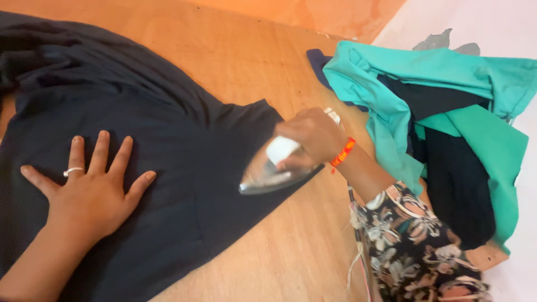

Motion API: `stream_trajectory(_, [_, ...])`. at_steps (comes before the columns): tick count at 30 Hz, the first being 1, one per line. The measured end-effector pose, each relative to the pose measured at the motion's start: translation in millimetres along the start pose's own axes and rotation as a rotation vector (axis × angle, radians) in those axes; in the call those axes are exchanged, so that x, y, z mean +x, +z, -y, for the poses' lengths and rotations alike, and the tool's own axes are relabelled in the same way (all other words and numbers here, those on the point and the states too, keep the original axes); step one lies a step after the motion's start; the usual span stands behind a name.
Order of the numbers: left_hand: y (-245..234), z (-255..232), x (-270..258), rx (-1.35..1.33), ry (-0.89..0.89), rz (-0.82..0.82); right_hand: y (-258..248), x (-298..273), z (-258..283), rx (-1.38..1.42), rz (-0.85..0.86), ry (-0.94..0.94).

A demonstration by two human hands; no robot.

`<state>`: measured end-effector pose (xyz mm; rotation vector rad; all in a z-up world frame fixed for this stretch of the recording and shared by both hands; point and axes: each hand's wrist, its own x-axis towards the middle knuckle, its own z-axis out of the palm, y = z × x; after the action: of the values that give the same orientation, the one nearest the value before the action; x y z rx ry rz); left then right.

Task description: The person irons a black shirt on a wooden table using a white electric iron. They repeatedly smooth the fabric, adjust the shirt's position, and iron different sections including the sleeves and body.

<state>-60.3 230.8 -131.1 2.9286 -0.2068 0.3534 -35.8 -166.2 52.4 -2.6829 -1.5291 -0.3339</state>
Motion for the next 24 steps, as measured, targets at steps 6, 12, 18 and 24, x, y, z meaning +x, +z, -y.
stream_trajectory(6, [0.8, -0.1, -1.6, -0.004, 0.013, -0.041, -2.9, -0.8, 21.0, 0.061, -0.065, -0.187])
stream_trajectory(12, [0.1, 0.0, -4.4, -0.031, 0.041, -0.131, 12.6, 28.2, 44.4, 0.042, -0.15, -0.305])
stream_trajectory(18, [3.4, -1.1, -6.8, -0.038, 0.029, -0.142, 20.6, 38.9, 28.0, -0.096, -0.14, -0.227])
stream_trajectory(24, [7.3, 0.8, -6.4, 0.0, 0.022, -0.138, 33.7, 39.0, -17.6, -0.199, -0.203, 0.049])
